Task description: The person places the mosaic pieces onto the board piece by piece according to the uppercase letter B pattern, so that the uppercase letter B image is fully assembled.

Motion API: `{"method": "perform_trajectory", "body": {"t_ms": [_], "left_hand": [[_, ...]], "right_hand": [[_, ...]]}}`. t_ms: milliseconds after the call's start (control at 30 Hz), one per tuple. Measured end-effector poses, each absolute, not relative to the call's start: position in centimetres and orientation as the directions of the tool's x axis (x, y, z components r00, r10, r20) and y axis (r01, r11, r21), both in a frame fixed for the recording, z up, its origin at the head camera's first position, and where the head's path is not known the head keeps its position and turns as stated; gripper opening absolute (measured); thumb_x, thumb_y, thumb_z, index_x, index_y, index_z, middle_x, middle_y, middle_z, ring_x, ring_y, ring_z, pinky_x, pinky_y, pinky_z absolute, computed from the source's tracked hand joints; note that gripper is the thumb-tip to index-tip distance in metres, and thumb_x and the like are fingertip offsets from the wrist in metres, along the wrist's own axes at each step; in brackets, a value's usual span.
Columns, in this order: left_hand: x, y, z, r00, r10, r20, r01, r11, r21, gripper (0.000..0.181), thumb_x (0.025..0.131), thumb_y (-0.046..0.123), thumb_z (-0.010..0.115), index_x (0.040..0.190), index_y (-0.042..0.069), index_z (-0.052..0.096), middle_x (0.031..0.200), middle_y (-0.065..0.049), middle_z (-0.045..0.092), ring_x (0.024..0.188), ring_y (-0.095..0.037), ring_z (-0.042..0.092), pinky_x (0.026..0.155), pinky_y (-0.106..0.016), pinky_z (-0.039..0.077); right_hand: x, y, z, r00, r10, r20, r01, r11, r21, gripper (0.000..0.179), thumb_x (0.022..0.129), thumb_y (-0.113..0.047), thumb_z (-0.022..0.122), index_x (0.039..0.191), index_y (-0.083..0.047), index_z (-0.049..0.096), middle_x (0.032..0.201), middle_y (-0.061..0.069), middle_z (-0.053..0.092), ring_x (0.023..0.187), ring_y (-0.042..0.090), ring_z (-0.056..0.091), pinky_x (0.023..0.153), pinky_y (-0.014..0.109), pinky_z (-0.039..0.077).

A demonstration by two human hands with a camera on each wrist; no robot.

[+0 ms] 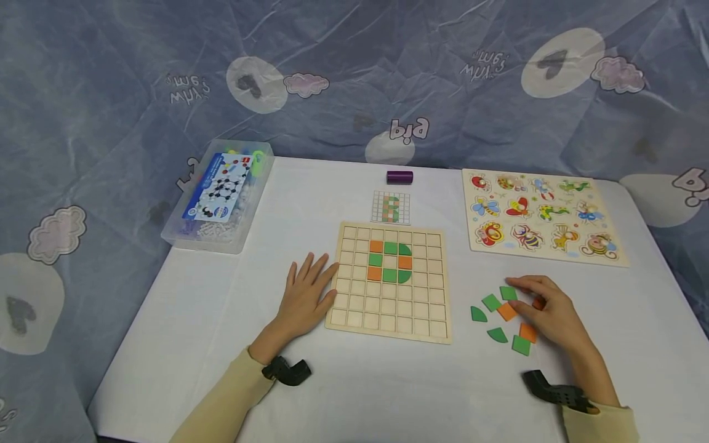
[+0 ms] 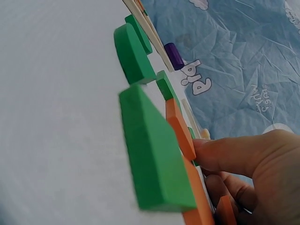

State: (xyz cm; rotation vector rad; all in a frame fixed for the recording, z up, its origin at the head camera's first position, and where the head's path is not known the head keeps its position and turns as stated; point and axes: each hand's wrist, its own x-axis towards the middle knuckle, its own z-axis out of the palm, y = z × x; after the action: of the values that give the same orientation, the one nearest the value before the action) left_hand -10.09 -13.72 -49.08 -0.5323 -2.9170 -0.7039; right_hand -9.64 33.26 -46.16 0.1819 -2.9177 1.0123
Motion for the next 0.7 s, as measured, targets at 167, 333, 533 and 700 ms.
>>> {"method": "perform_trajectory", "body": {"t_ms": [167, 333, 533, 700], "left_hand": [[-10.05, -13.72, -49.02, -0.936, 0.31, 0.167, 0.352, 0.834, 0.424, 0.051, 0.1, 0.034, 0.048, 0.148, 0.017, 0.044, 0.158, -0.012, 0.034, 0.15, -0.038, 0.017, 0.117, -0.063, 0.006], [-10.02, -13.74, -48.9, -0.936, 0.31, 0.167, 0.352, 0.833, 0.427, 0.051, 0.1, 0.033, 0.049, 0.148, 0.016, 0.045, 0.158, -0.012, 0.034, 0.15, -0.038, 0.017, 0.117, -0.063, 0.007], [-9.99, -13.75, -48.9, -0.936, 0.308, 0.169, 0.352, 0.831, 0.431, 0.051, 0.1, 0.033, 0.049, 0.148, 0.016, 0.045, 0.158, -0.012, 0.034, 0.15, -0.039, 0.018, 0.117, -0.063, 0.007], [-10.1, -13.7, -49.0, -0.934, 0.313, 0.171, 0.356, 0.828, 0.433, 0.052, 0.1, 0.033, 0.048, 0.148, 0.015, 0.044, 0.158, -0.013, 0.034, 0.15, -0.038, 0.017, 0.117, -0.063, 0.006]], "right_hand": [[-9.65, 33.13, -46.35, -0.989, -0.098, 0.109, -0.144, 0.782, -0.607, 0.033, 0.086, -0.006, 0.073, 0.118, -0.004, 0.069, 0.114, 0.005, 0.054, 0.083, 0.004, 0.037, 0.066, 0.019, 0.031], [-9.69, 33.0, -46.44, -0.988, -0.096, 0.123, -0.152, 0.787, -0.598, 0.029, 0.084, -0.003, 0.073, 0.113, -0.004, 0.07, 0.111, 0.004, 0.054, 0.079, 0.005, 0.038, 0.064, 0.019, 0.031], [-9.76, 32.96, -46.29, -0.985, -0.082, 0.153, -0.155, 0.806, -0.571, 0.028, 0.084, -0.005, 0.075, 0.112, -0.003, 0.07, 0.104, 0.008, 0.058, 0.074, 0.002, 0.038, 0.06, 0.017, 0.033], [-9.84, 32.41, -45.73, -0.976, -0.026, 0.216, -0.144, 0.82, -0.554, 0.029, 0.084, -0.006, 0.075, 0.112, -0.004, 0.07, 0.096, 0.008, 0.06, 0.074, -0.011, 0.042, 0.064, 0.005, 0.036]]}}
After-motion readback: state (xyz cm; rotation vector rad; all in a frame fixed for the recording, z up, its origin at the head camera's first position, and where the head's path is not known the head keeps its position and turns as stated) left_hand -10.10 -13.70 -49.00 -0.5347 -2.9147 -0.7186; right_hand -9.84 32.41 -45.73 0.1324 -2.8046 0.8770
